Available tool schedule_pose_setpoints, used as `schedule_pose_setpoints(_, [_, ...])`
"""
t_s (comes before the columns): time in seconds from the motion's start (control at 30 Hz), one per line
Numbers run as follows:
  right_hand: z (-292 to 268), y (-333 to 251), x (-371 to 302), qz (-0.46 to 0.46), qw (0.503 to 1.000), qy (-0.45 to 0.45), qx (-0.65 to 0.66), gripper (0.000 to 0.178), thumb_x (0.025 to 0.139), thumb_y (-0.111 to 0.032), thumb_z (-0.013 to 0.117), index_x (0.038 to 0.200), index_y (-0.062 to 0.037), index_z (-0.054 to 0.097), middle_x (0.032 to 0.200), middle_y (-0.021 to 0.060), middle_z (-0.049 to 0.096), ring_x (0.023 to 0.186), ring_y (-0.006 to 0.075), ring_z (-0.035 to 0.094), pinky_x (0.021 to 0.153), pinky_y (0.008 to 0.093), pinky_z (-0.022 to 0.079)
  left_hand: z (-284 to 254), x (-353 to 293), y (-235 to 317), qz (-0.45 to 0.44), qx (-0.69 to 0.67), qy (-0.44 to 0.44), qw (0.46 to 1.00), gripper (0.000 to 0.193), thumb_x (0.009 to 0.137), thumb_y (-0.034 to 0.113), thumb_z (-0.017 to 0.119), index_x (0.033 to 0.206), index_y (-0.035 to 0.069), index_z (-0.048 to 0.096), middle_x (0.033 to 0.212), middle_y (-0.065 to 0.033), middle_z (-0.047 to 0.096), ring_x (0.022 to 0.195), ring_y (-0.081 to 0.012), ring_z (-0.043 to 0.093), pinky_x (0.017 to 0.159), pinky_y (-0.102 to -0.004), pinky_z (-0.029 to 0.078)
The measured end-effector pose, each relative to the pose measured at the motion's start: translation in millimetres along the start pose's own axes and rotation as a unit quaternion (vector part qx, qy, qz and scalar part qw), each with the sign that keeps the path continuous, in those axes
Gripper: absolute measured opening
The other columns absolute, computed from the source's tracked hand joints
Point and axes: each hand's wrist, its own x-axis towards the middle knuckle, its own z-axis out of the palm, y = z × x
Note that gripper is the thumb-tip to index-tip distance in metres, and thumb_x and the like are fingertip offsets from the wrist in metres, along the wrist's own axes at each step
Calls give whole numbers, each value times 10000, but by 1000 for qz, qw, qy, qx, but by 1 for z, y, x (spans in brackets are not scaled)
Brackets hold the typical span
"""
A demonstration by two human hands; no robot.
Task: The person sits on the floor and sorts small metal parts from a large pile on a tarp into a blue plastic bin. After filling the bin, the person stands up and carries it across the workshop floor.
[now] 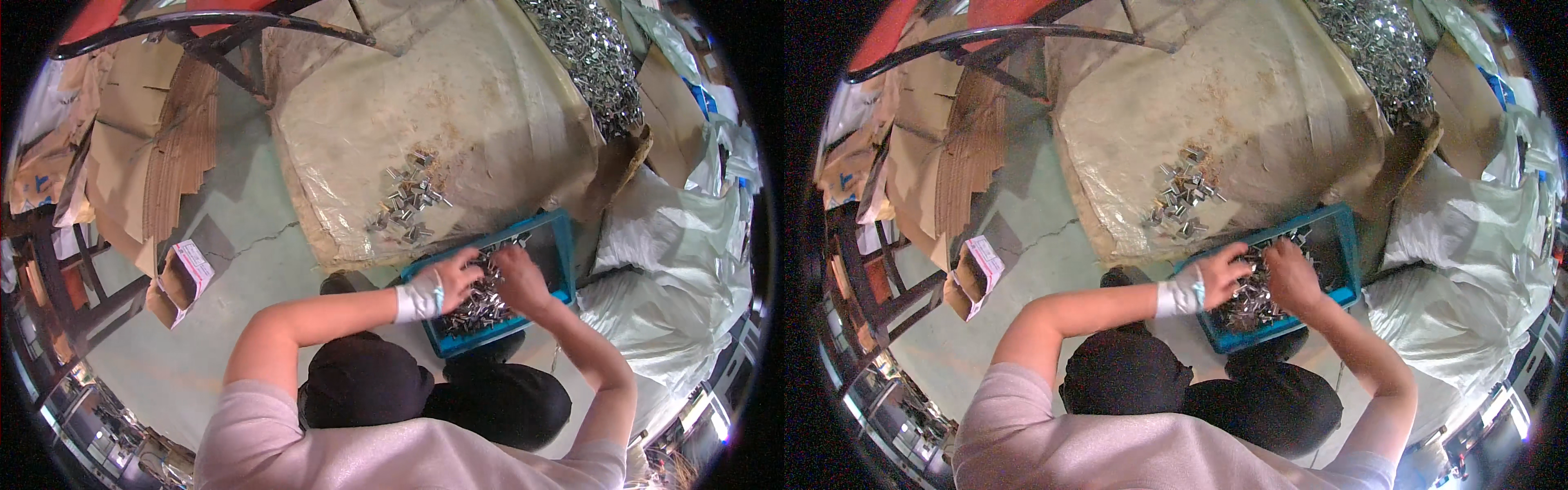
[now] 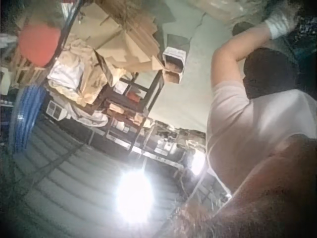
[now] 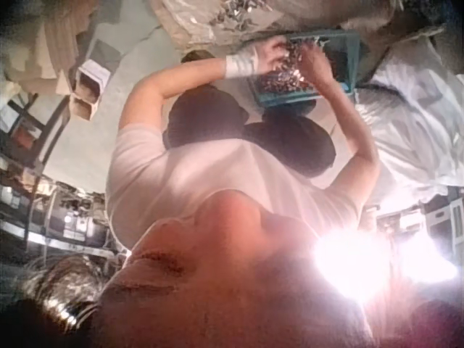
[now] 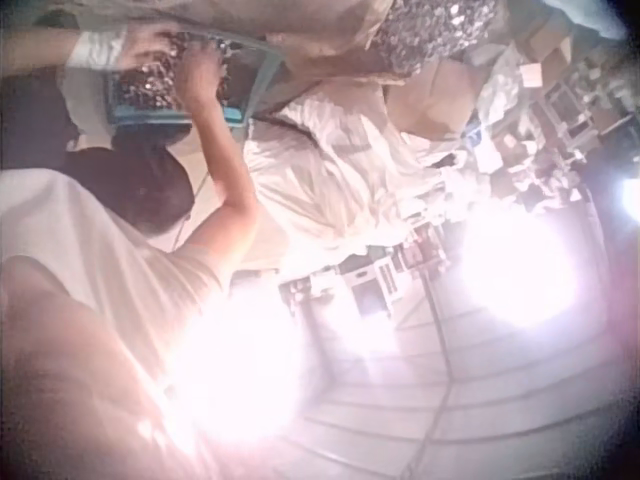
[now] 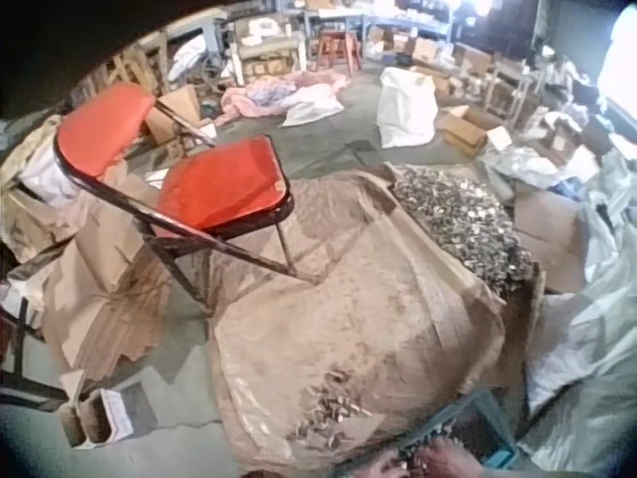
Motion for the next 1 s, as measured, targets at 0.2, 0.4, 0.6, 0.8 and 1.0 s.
schedule_pose_setpoints(0.2, [6,-30,111,42,998,53,2,582,671,-185,675,1186,-124,411,1055,183,470,875,374,556,712,423,479,-74,-6,-90,-132,255,224,931,537,614,28,664,1114,104,484,1099,-191,470,951,-362,510,828,-412,430])
schedule_pose_setpoints(0.4, [50,-48,164,28,994,89,-61,521,750,-177,567,1225,-146,356,1074,245,455,770,368,608,618,416,512,-77,34,-134,-117,315,188,923,431,648,16,617,1052,128,519,1058,-177,449,868,-352,517,755,-395,450])
schedule_pose_setpoints(0.6, [73,-63,168,72,985,151,38,340,713,-157,578,1022,-96,450,1006,234,448,718,377,599,597,421,508,-45,38,-167,-218,-98,334,912,284,678,69,593,955,28,546,922,-184,486,825,-284,513,726,-352,443])
schedule_pose_setpoints(0.8, [75,-46,163,64,980,141,126,276,684,-155,594,932,-79,499,972,223,458,735,382,574,647,440,489,-42,34,-143,-177,79,222,956,224,635,74,604,847,8,588,815,-155,570,790,-320,517,752,-390,428])
schedule_pose_setpoints(1.0, [44,-37,114,26,970,140,198,260,649,-153,651,856,-35,545,927,230,496,821,404,557,710,444,463,-33,17,-73,-202,-269,180,924,272,756,-38,577,1023,-3,539,953,-32,590,858,-115,553,765,-257,473])
